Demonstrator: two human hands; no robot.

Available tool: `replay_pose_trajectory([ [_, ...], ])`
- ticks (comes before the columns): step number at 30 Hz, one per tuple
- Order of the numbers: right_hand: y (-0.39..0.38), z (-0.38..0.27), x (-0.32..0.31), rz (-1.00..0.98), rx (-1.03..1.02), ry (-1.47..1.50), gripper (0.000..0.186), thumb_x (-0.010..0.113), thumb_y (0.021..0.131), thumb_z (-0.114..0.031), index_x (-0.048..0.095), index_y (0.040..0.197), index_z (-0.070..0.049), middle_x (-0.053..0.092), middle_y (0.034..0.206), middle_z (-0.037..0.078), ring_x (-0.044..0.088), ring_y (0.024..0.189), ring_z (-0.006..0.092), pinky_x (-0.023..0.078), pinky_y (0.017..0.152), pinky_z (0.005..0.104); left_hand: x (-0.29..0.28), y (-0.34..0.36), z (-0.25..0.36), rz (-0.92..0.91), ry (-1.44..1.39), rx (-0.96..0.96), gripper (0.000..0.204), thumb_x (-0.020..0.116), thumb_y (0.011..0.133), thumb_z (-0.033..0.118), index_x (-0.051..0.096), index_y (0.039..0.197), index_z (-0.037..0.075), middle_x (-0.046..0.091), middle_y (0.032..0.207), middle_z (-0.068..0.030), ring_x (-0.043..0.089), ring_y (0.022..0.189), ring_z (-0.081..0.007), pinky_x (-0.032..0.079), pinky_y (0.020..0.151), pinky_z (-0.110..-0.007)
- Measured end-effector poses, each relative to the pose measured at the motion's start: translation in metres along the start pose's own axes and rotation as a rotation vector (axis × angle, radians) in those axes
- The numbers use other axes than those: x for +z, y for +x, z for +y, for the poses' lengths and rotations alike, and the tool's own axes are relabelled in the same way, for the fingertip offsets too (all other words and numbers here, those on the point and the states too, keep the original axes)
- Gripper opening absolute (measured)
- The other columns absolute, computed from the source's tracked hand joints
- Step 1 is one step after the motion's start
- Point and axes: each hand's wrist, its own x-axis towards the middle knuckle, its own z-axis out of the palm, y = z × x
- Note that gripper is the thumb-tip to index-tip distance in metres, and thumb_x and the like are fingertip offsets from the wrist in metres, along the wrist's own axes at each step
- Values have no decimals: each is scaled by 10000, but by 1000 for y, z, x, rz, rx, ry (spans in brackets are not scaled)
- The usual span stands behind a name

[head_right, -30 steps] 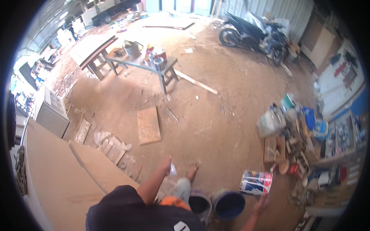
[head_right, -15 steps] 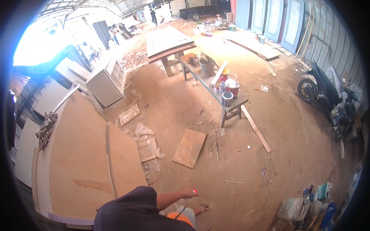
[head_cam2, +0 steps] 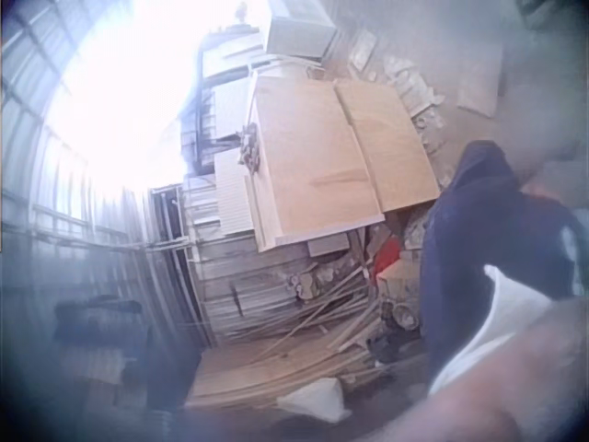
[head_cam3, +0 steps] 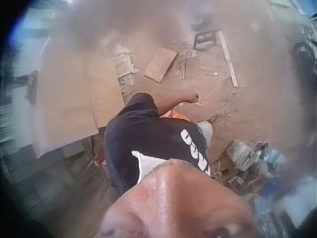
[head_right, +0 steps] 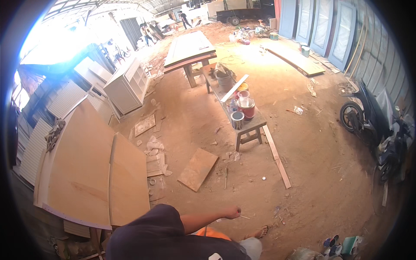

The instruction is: The person opens a small can of dark paint with a screwdriver, retrieves a bottle of white liquid, and pours the dark paint into a container while adding the white liquid, mixing them together with a small stick.

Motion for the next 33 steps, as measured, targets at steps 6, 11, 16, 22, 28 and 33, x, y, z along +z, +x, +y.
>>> replay_pose_trajectory([
  [6, 155, 36, -52, -18, -11, -69, 522, 524, 971, -422, 627, 1142, 60, 665, 856, 161, 603, 740, 274, 481, 687, 381, -13, 32, 77, -252, 440, -37, 290, 573, 766, 255, 734, 886, 46, 697, 868, -197, 669, 834, -365, 521, 746, -456],
  [11, 290, 90, -83, 128, -127, -138, 530, 525, 971, -425, 625, 1146, 65, 663, 866, 172, 598, 739, 286, 481, 698, 385, -55, 116, 153, -477, 613, -121, 292, 649, 710, 252, 738, 891, 42, 708, 901, -172, 675, 858, -347, 531, 741, -442],
  [16, 373, 58, -46, 7, 169, -24, 275, 508, 949, -247, 685, 1018, -47, 668, 862, 183, 617, 742, 268, 492, 694, 412, -91, 237, 155, -793, 644, 114, 206, 723, 722, 283, 745, 773, 85, 702, 766, -131, 666, 683, -272, 518, 630, -432],
  [22, 357, 13, -75, 161, 1058, -78, 522, 560, 889, -547, 637, 1040, -53, 682, 956, 209, 652, 816, 408, 522, 760, 453, -154, 393, 353, -1226, 421, 23, 418, 545, 885, 362, 689, 1053, 7, 711, 985, -136, 657, 918, -210, 491, 858, -360],
  [28, 330, -23, -127, 435, 1371, 898, 303, 588, 933, -275, 527, 1113, -39, 619, 822, 155, 614, 824, 283, 503, 784, 412, -119, 520, 374, -1393, 317, 43, 339, 532, 900, 266, 667, 1093, 22, 703, 988, -26, 625, 920, -164, 483, 858, -358],
  [33, 393, 23, -115, 736, 1220, 688, 340, 535, 955, -266, 509, 1176, -9, 629, 1018, 204, 614, 948, 296, 480, 823, 387, -61, 596, 522, -1297, 534, -8, 319, 559, 894, 255, 667, 1093, 30, 697, 992, -36, 632, 903, -161, 495, 823, -346],
])
